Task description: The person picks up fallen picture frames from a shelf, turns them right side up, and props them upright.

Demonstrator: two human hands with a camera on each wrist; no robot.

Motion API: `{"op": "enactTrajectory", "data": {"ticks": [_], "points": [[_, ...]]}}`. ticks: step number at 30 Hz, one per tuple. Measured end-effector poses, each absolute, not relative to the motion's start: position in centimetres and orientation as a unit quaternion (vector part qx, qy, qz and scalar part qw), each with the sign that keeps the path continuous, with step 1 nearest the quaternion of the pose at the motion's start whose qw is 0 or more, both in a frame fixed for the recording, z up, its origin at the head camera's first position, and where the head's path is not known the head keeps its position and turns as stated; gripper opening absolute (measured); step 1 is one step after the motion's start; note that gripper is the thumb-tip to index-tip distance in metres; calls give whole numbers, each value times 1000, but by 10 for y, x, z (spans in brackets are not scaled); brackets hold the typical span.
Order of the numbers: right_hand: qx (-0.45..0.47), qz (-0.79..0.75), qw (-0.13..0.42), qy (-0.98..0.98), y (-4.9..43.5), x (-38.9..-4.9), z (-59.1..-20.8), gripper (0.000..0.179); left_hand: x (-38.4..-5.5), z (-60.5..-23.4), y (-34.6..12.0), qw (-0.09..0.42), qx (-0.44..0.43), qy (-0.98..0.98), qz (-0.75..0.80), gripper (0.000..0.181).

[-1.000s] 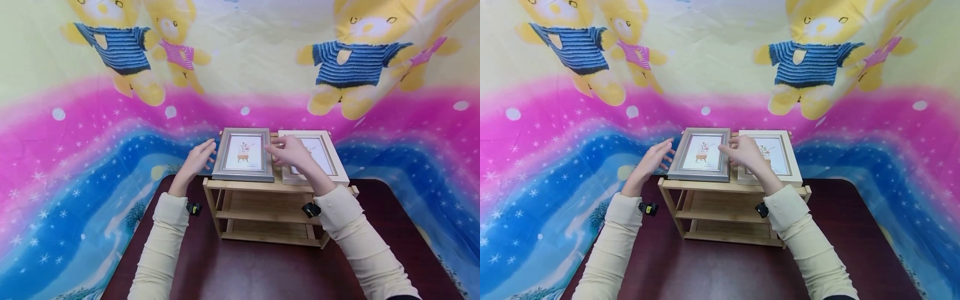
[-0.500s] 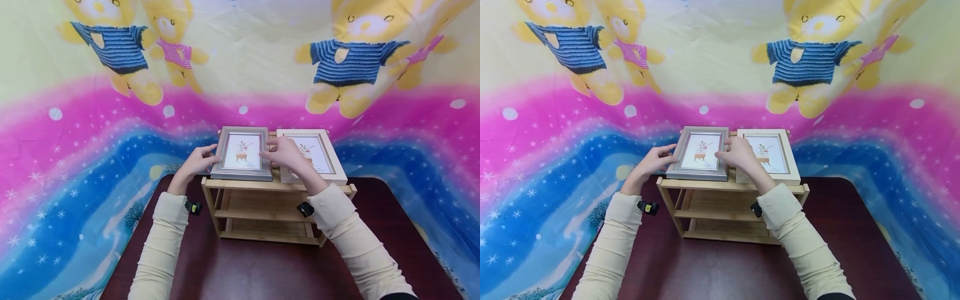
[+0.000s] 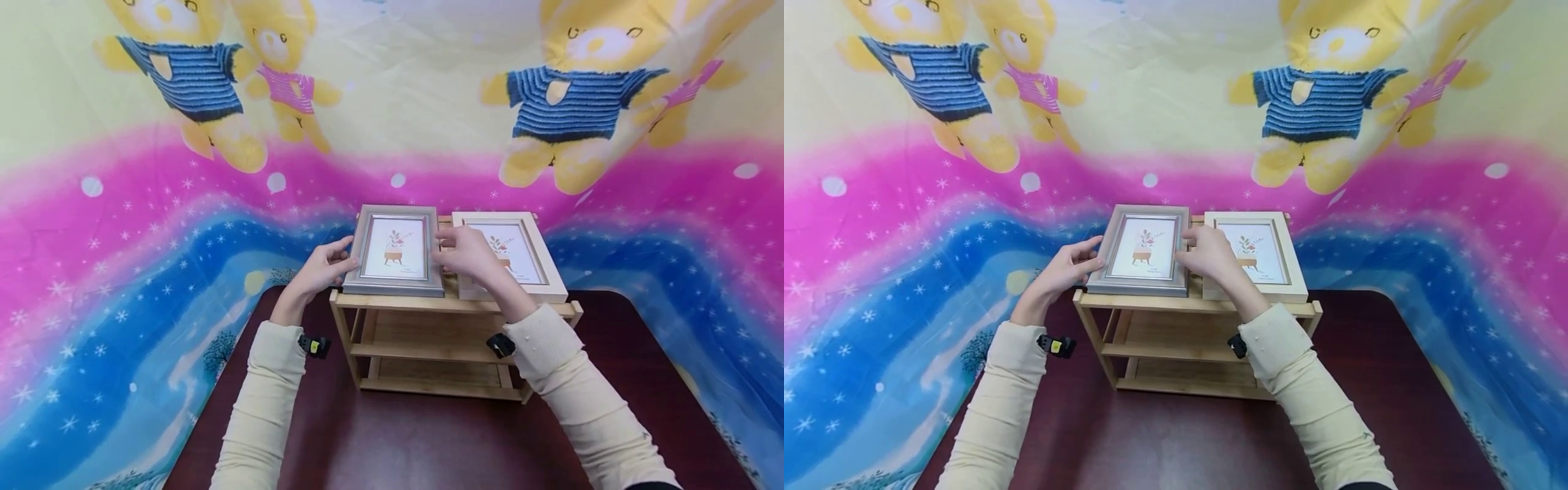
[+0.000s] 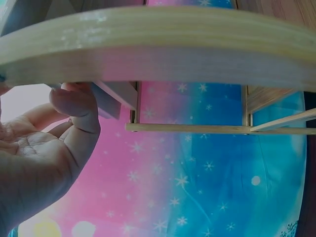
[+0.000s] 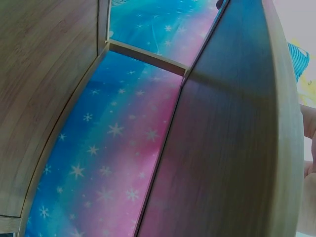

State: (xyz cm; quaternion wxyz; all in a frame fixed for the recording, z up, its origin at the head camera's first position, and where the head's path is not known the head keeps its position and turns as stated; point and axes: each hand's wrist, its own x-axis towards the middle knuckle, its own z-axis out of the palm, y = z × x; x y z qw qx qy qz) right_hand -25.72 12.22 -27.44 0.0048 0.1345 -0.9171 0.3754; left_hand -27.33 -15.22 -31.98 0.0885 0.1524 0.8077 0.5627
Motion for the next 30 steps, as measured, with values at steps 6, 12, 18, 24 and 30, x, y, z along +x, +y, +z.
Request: {"op": "enactTrajectory", "data": {"ticks": [6,12,18,24,30], "points": [[133,381,4,-915,125,-256,-274,56,-271,-320,-152,74,170,794,579,61],[123,394,7,-911,127,-256,-275,60,-269,-321,-152,57,183,786,588,60],[118,404,10,-907,127,-257,-277,62,-270,-324,-153,35,199,784,587,60],[118,404,10,-907,127,-259,-277,65,-270,-325,-153,10,220,783,582,59],[137,415,1,-900,127,-261,-278,73,-266,-322,-152,-13,227,784,578,58]]}}
